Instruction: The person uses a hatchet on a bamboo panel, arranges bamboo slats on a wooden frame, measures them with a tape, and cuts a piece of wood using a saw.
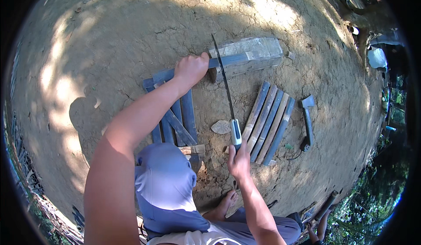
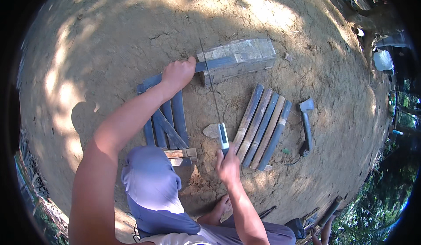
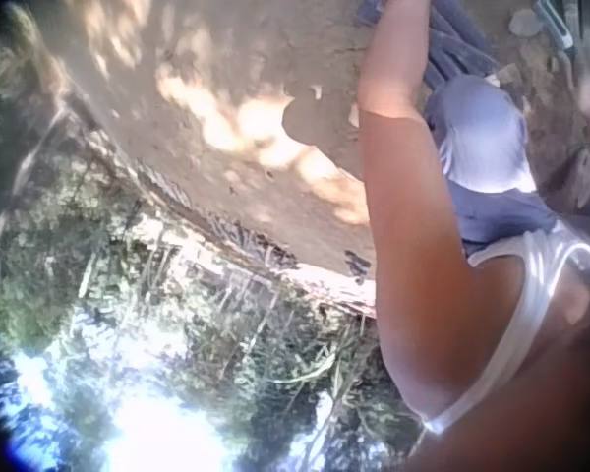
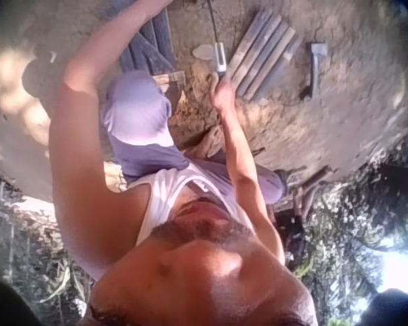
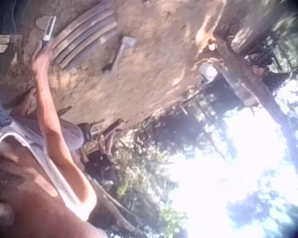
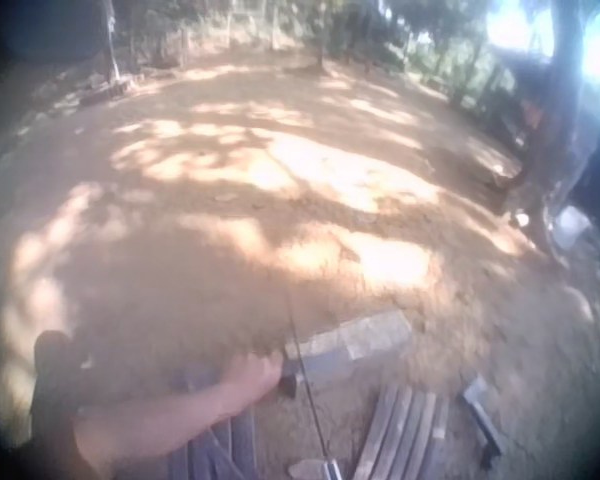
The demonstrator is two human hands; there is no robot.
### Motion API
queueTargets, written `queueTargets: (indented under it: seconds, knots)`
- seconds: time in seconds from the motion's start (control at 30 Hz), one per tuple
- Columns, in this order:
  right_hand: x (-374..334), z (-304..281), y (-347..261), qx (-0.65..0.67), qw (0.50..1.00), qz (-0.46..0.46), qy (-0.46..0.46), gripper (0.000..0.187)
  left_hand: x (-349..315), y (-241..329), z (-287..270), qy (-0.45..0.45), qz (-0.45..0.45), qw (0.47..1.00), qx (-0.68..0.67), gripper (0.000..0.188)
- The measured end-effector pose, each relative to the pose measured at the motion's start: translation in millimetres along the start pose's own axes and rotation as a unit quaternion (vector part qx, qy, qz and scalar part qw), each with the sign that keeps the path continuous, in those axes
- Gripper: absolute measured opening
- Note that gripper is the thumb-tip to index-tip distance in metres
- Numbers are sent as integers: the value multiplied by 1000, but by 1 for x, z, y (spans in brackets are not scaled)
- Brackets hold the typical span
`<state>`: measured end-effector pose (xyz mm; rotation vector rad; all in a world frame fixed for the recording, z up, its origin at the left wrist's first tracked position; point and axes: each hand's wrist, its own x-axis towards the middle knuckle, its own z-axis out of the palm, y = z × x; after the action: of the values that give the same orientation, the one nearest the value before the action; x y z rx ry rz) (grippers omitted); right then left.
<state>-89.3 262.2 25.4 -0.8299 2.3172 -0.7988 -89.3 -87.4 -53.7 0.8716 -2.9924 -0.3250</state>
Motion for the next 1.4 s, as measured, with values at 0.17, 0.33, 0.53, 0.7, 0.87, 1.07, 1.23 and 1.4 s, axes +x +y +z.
queueTargets:
  seconds: [0.17,0.33,0.53,0.7,0.87,1.07,1.23,1.4]
  knots:
    - [94,4,-34,-2,1000,-8,-1,28,3,13,5,2,11,1000,-9,7]
    - [27,16,5,-10,1000,16,-25,33,-7,10,8,-10,4,1000,15,7]
    - [97,-2,-31,-12,999,4,-36,41,17,13,-2,26,15,1000,-2,7]
    - [8,1,10,39,996,53,-61,39,4,-1,-6,-39,13,999,12,8]
    - [77,-17,-32,-25,996,30,-77,30,-2,13,5,-45,11,999,12,9]
    - [41,4,-14,22,997,50,-58,29,-26,21,7,-46,66,996,36,8]
    - [24,11,-9,3,996,86,-34,35,-22,38,4,28,45,998,28,5]
    - [32,24,6,39,997,63,-22,31,-22,34,-2,-7,25,1000,11,8]
